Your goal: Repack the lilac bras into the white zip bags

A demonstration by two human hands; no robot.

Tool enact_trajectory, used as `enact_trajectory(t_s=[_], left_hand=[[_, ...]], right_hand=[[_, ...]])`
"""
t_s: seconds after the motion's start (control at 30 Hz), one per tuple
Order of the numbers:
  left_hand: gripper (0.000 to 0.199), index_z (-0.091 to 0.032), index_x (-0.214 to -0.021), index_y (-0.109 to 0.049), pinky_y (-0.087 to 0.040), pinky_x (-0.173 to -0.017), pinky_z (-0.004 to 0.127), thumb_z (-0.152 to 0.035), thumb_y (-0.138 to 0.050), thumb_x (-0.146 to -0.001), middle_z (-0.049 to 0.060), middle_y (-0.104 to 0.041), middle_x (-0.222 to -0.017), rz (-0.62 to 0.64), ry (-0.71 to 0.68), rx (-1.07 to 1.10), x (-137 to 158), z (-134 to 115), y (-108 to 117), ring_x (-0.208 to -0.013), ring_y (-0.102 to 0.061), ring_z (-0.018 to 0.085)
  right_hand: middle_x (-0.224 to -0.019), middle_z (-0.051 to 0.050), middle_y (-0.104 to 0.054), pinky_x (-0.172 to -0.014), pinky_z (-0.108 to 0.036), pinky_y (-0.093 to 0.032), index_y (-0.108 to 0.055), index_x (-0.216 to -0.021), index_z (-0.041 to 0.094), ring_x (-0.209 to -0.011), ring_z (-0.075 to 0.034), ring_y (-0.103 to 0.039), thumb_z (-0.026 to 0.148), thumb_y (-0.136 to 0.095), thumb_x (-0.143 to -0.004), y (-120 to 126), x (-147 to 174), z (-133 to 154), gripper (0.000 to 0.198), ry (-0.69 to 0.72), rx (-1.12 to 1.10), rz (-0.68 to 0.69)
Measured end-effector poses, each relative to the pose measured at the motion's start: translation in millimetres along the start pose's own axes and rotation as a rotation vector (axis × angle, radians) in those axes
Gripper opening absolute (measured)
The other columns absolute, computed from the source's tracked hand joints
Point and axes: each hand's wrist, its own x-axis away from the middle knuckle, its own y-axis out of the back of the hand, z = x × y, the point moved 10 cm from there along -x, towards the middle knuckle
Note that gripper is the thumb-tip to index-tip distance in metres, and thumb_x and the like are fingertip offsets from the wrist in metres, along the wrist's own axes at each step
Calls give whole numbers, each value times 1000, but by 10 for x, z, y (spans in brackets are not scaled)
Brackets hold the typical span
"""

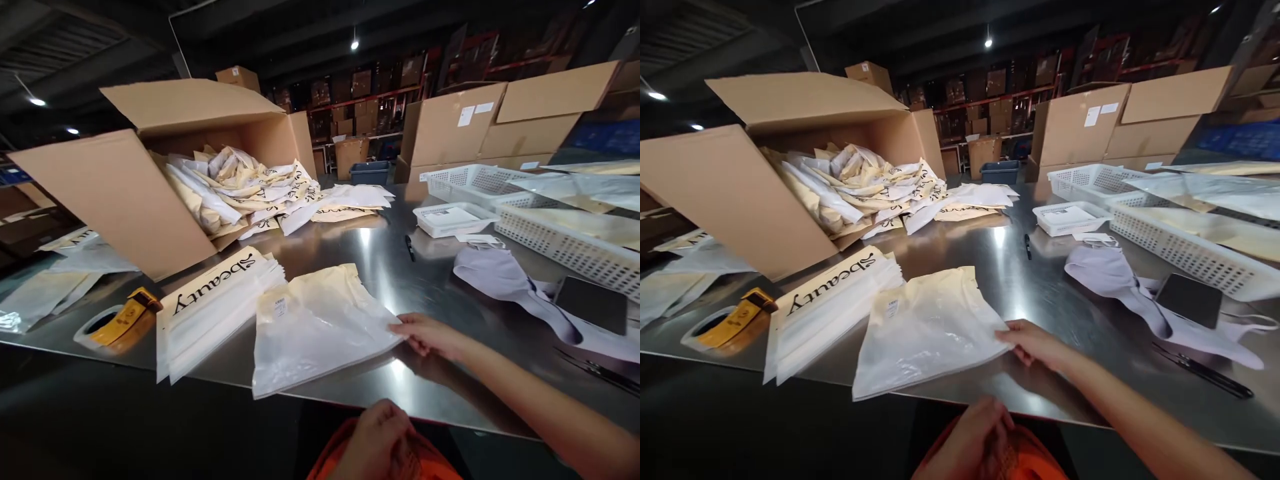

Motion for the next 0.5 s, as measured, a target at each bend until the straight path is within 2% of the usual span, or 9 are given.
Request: enact_trajectory(t_s=[0.07,0.17,0.27,0.37,0.43,0.5], left_hand=[[70,-16,-76,-57,-12,-33,22,-83,-62,-56,-5,-45,-42,17,65,72,-70,88,-194,-30,-30,7],[71,-17,-69,-53,-15,-34,21,-85,-65,-50,-6,-41,-39,-73,56,168,-144,135,-278,-29,-28,6],[68,-17,-58,-48,-14,-36,22,-82,-68,-51,-5,-37,-35,-140,16,142,-144,168,-257,-30,-26,5],[65,-17,-55,-50,-13,-37,22,-79,-70,-54,-2,-43,-36,-123,-16,96,-118,157,-240,-31,-31,6],[60,-16,-56,-52,-14,-37,21,-73,-72,-58,-2,-46,-38,-152,-57,127,-79,65,-161,-32,-33,6],[53,-17,-55,-51,-15,-37,20,-63,-76,-58,-3,-44,-37,-246,-79,181,4,-75,34,-32,-32,5]], right_hand=[[-43,4,-40,-35,-18,-22,-58,-68,18,-35,-5,-32,52,-71,-74,-214,316,-189,37,39,1,32],[-49,-3,-52,-41,-22,-34,-58,-61,20,-42,-11,-46,55,-64,-79,-468,626,-318,40,151,-23,41],[-49,-5,-54,-45,-26,-37,-54,-54,21,-44,-14,-51,57,-59,-81,-622,714,-387,46,236,-81,39],[-52,-4,-56,-42,-28,-36,-53,-55,22,-43,-16,-52,63,-57,-80,-776,697,-444,48,247,-176,85],[-50,-4,-54,-41,-28,-35,-52,-56,22,-43,-17,-53,67,-51,-82,-868,714,-380,52,287,-209,131],[-48,-3,-49,-40,-26,-34,-52,-56,21,-41,-15,-50,70,-44,-84,-773,754,-237,57,359,-154,33]])
